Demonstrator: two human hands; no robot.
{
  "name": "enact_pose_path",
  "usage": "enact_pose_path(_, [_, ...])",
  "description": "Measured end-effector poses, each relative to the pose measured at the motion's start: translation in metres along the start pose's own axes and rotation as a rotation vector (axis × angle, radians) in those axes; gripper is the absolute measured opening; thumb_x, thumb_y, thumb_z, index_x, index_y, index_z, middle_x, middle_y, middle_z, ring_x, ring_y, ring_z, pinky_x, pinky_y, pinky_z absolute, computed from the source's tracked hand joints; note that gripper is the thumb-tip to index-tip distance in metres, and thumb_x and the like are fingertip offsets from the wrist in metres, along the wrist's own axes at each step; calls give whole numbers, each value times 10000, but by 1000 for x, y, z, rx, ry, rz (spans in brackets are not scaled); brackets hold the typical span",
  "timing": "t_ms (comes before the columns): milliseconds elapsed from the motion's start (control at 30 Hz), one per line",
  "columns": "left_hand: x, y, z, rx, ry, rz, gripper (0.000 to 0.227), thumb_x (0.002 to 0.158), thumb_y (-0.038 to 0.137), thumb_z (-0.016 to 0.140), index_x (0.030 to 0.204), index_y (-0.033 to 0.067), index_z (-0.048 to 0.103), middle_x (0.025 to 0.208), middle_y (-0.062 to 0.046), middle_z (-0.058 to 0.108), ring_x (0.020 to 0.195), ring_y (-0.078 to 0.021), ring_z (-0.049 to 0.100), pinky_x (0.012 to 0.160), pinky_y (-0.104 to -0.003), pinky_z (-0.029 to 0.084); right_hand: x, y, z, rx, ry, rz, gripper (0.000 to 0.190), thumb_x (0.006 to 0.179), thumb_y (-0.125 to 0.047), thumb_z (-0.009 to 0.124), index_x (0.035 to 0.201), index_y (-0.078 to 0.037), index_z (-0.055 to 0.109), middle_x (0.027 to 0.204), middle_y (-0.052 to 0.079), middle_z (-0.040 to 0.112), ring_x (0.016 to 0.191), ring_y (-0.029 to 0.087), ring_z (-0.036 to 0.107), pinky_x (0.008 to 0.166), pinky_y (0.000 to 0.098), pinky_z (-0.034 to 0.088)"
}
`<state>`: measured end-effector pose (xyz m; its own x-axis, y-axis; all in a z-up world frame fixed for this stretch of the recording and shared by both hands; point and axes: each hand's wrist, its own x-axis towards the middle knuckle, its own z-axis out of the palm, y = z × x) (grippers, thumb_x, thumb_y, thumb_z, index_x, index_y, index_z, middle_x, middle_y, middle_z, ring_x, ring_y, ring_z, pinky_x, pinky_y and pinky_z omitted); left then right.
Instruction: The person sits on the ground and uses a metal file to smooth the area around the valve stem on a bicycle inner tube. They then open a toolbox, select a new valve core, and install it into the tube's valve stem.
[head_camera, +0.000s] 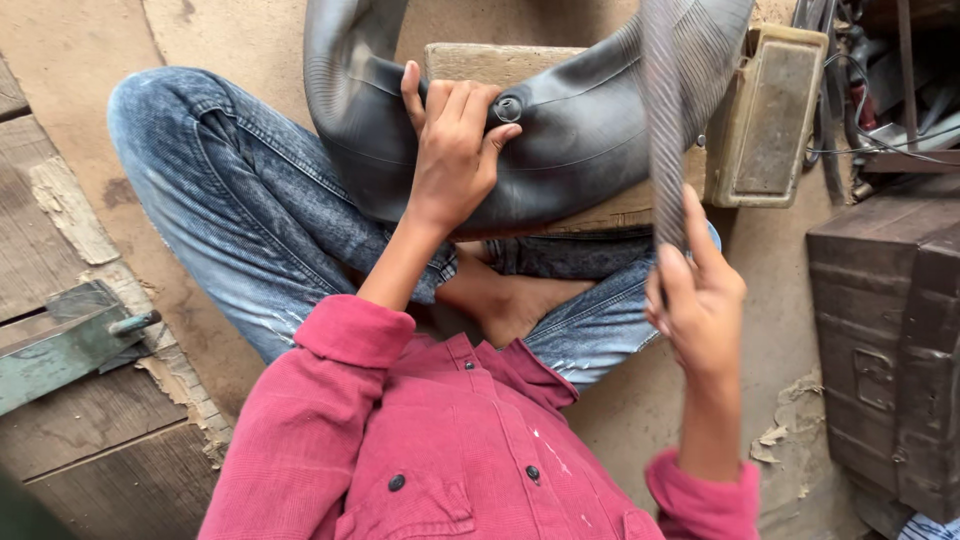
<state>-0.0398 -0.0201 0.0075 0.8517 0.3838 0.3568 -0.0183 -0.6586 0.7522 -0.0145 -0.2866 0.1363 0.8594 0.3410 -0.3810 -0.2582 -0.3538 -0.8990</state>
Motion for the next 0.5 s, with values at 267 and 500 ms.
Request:
enact_pose_path(267, [-2, -1, 2, 9, -5, -20, 304, 990, 200, 732, 1204, 11, 627, 1104, -73, 636, 1147, -277, 554, 1268, -537, 64, 13, 27, 79, -134, -60, -61, 578, 1093, -26, 507, 1653, -94, 381, 747, -31, 506, 594, 32, 429, 528, 209, 400])
enact_pose_path(500, [-1, -7, 0, -30, -1, -31, 278, 972, 180, 739, 1181, 28, 636, 1088, -85, 634, 1130, -291, 556, 1259, -534, 68, -11, 25, 92, -103, -7, 27, 517, 1052, -35, 503, 1559, -77, 411, 655, -45, 474, 508, 25, 402, 460, 203, 348])
